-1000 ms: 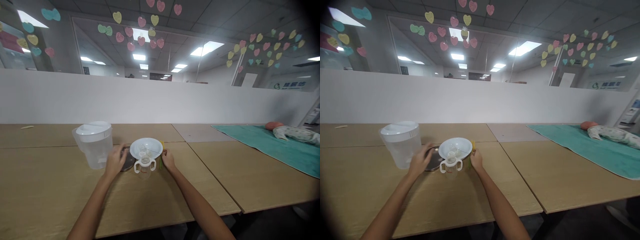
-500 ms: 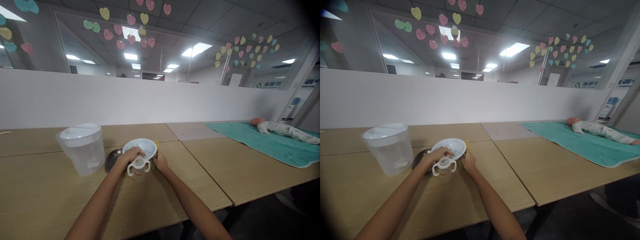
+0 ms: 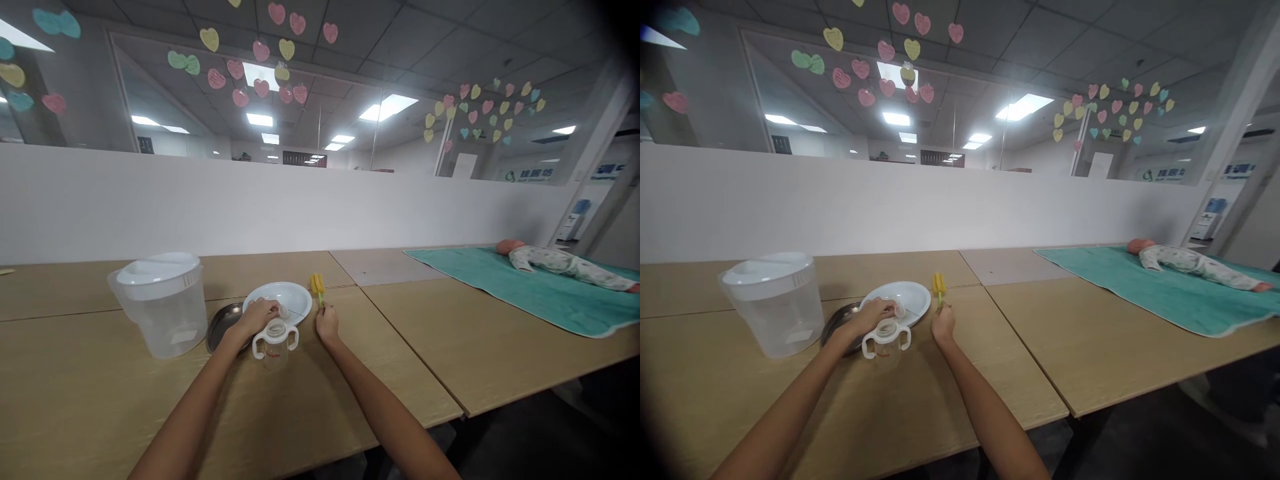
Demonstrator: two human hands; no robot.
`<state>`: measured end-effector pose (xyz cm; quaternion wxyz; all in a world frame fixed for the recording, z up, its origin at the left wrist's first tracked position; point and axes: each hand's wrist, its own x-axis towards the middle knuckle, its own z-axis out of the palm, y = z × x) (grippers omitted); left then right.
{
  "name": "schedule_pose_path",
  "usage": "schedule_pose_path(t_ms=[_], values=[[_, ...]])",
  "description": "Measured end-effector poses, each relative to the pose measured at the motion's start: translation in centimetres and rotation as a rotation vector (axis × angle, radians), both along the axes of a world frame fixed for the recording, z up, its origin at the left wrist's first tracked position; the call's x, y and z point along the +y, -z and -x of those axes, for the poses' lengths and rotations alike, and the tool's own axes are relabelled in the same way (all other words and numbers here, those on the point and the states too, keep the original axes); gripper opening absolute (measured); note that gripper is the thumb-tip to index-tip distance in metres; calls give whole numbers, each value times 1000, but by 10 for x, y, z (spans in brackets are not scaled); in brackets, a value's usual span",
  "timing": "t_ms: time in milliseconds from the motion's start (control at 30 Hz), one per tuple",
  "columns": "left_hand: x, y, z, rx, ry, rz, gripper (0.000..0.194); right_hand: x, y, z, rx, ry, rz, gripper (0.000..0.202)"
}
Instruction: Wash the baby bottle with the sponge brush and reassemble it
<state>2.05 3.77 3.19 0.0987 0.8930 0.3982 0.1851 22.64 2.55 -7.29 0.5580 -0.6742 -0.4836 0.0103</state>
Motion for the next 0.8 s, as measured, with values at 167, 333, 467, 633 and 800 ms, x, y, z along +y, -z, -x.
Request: schedule_pose_path(t_ms=[167, 333, 467, 633, 800], values=[[1, 3, 3, -248, -6, 15, 32, -2, -5, -1, 58, 16, -44, 36], [-6, 6, 2, -482, -104, 19, 38, -13, -18, 9, 151, 0, -239, 33], [-13, 17, 6, -645, -244, -28, 43, -31, -38, 17, 111, -39, -296, 38], [-16, 31, 12, -731, -277, -23, 42, -50, -55, 26, -83, -215, -412, 39], [-12, 37, 14, -760, -261, -36, 41, -56, -50, 30, -463, -336, -359, 40]])
